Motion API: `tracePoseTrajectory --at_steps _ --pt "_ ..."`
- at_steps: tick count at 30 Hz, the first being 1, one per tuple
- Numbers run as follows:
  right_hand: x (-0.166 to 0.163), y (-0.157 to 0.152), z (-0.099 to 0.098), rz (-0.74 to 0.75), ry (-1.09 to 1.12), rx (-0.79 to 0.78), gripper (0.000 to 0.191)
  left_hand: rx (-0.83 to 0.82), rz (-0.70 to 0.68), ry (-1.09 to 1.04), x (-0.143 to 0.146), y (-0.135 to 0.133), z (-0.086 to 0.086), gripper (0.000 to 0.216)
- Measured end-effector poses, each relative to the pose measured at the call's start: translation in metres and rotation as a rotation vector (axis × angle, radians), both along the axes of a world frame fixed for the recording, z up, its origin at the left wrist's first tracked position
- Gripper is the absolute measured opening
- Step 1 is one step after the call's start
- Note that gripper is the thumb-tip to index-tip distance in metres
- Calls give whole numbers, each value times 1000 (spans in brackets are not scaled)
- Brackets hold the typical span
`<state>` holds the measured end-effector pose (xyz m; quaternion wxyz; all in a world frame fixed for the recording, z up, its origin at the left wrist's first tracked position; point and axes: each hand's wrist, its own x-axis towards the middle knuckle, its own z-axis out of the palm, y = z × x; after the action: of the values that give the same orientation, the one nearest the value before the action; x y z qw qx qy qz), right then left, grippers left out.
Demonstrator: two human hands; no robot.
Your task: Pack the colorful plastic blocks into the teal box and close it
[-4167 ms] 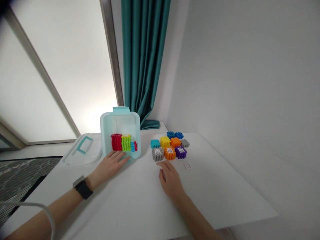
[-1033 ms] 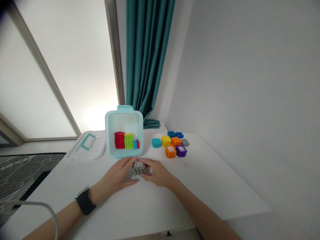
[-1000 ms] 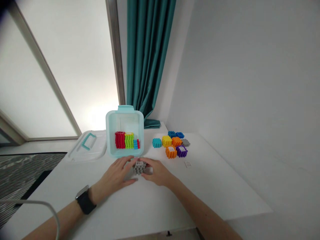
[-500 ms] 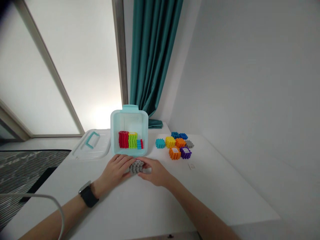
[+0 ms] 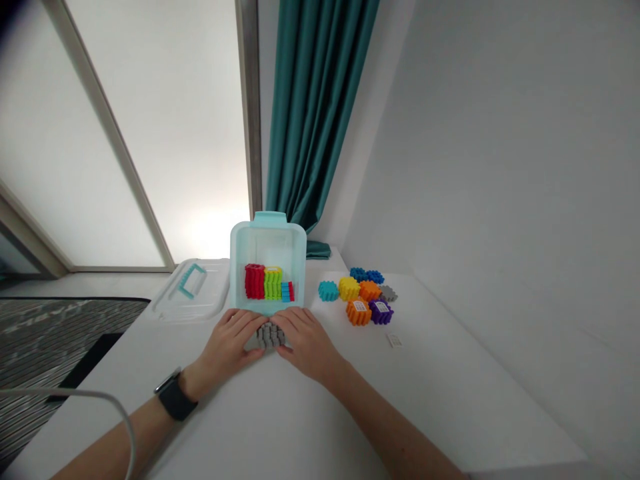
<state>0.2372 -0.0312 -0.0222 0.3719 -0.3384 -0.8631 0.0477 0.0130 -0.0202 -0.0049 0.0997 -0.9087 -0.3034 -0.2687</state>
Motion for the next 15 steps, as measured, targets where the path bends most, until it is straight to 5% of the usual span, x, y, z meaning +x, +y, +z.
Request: tracePoseTrajectory --at_steps 11,15 --pt "-12 22 0 57 38 191 48 100 -16 -20 -18 7 19 40" --pt "-16 33 -3 33 48 225 47 72 60 -207 -32 11 21 48"
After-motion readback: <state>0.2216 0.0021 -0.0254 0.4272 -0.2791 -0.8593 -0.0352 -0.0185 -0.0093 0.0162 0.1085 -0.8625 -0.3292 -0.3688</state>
